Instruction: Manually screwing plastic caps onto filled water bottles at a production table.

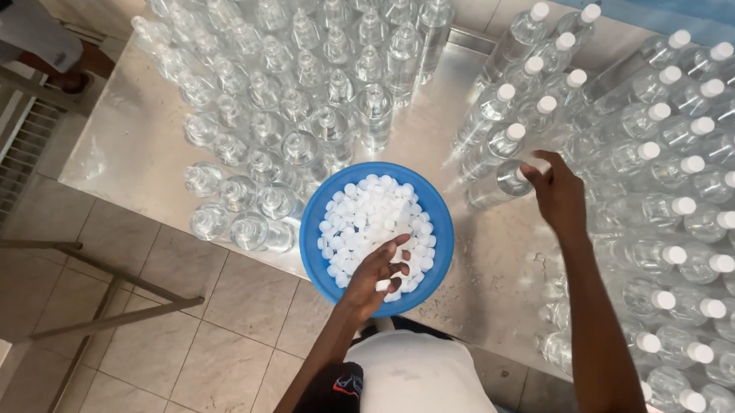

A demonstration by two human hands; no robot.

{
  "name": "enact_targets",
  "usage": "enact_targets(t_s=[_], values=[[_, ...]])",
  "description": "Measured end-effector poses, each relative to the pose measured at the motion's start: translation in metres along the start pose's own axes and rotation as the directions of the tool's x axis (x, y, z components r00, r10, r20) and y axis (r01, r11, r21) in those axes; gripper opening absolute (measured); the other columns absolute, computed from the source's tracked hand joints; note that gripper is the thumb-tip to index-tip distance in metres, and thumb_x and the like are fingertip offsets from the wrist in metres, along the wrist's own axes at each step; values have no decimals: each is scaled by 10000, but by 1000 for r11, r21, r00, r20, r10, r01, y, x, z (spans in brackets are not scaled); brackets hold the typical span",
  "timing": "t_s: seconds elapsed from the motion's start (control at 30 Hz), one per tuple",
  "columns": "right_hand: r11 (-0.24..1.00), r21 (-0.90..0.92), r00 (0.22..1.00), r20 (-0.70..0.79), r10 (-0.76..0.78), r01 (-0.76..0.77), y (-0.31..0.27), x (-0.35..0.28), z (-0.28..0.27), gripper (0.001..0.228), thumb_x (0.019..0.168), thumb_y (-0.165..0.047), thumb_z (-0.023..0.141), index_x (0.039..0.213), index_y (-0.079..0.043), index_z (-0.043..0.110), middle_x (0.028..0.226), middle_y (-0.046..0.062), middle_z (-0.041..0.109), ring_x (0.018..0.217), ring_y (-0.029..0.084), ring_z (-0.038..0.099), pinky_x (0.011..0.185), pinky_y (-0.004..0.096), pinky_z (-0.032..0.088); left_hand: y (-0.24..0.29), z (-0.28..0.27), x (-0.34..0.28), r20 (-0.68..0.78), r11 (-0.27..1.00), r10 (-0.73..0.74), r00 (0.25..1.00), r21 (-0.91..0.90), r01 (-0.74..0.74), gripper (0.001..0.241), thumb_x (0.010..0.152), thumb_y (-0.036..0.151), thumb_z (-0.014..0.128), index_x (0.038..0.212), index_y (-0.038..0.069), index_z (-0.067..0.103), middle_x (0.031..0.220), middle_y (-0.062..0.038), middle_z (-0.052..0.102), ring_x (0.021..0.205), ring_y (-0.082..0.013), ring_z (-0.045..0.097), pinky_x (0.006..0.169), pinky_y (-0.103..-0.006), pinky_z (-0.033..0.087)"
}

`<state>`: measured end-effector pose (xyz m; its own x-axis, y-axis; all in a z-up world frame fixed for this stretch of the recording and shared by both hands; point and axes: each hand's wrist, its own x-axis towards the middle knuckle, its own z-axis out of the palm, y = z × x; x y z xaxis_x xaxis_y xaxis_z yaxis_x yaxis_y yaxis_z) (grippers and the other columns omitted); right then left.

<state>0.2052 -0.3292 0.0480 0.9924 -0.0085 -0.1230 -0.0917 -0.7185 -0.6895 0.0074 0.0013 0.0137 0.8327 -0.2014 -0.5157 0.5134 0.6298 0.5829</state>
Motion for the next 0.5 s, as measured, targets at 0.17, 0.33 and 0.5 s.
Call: enact_targets(t_s=[0.17, 0.33, 0.5], values=[[993, -36, 993, 46, -113, 115, -112, -85, 35, 428, 1011, -348, 811, 987, 46, 646, 827, 323, 666, 855, 530, 658, 857, 607, 501, -8, 3, 6, -18, 997, 73, 997, 18, -73, 722, 1091, 493, 646, 1585, -8, 483, 1125, -202, 691, 867, -220, 753, 410, -214, 493], [861, 354, 709, 493, -504, 366, -96, -109, 111, 320, 1039, -246, 785, 1315, -93, 731, 1090, 138, 671, 905, 314, 708, 770, 476, 603, -21, 0, 17, -71, 987, 159, 985, 29, -157, 774, 1042, 597, 704, 1474, -32, 575, 1033, -242, 736, 839, -287, 801, 374, -236, 550], [829, 395, 591, 581, -559, 396, -130, -89, 121, 318, 1029, -238, 801, 1294, -77, 731, 1036, 140, 707, 905, 308, 737, 799, 484, 610, -3, 0, 8, -148, 975, 224, 963, 23, -223, 718, 1051, 626, 646, 1410, 6, 593, 930, -157, 711, 772, -253, 779, 360, -219, 532]])
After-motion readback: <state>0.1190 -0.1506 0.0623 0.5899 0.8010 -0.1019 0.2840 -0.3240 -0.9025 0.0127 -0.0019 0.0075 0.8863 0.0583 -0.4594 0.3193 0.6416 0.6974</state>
